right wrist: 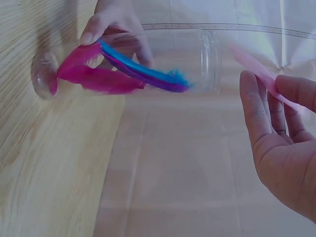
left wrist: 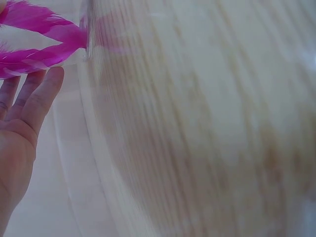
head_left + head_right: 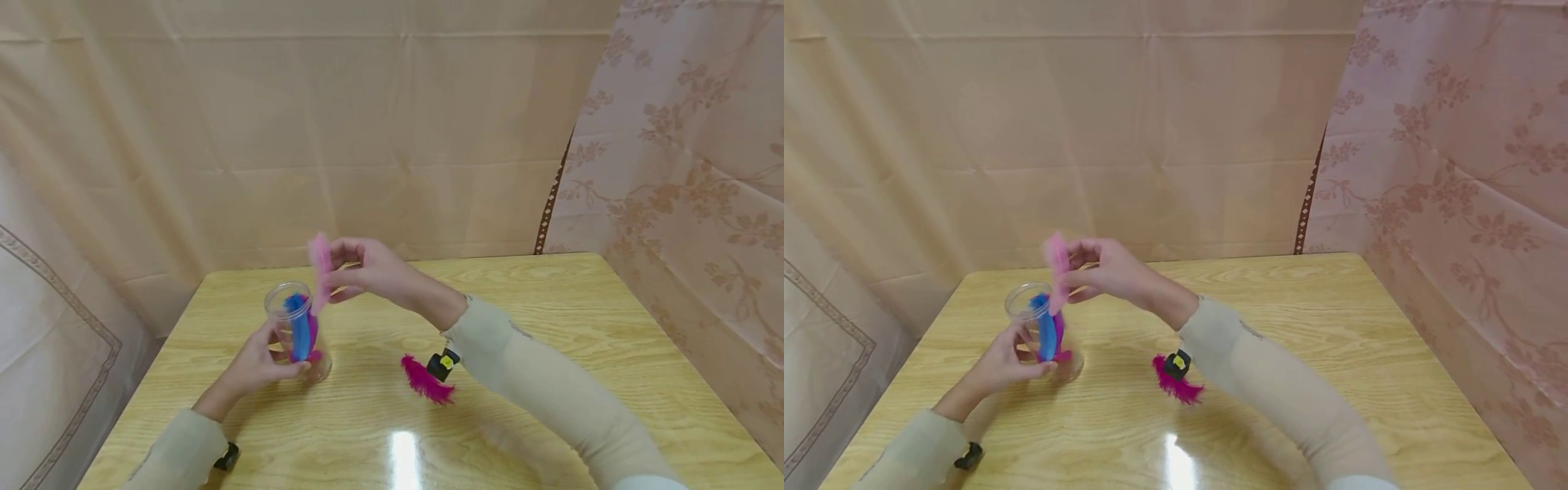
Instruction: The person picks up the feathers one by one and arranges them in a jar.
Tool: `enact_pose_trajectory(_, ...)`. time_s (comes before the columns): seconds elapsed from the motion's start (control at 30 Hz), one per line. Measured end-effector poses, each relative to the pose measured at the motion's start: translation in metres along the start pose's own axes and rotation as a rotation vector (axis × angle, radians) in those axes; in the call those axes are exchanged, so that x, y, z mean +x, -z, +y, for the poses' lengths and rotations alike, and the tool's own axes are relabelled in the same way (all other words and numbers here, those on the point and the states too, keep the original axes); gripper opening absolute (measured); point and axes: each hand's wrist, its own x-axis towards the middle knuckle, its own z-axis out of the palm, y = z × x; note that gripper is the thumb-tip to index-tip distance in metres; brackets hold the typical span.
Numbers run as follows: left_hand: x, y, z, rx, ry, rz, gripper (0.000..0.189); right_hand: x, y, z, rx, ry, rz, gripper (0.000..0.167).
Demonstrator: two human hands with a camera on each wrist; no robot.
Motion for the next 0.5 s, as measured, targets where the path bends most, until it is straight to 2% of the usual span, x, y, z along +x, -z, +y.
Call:
enact_pose_trajectory(0.3,0.000,0.001,-0.002,-0.002,-0.014,-0.004,0.084,0.014,-0.010,-0.003,-0.019,0.047,0.012,0.067)
enact_pose_trajectory(0.4,0.000,0.000,-0.002,-0.003,-0.016,0.000,0.084,0.017,-0.013,-0.004,-0.033,0.062,0.013,0.063)
enact_pose_trajectory(0.5,-0.001,0.000,-0.002,-0.004,-0.023,0.001,0.084,0.020,-0.017,-0.005,-0.040,0.064,0.015,0.051)
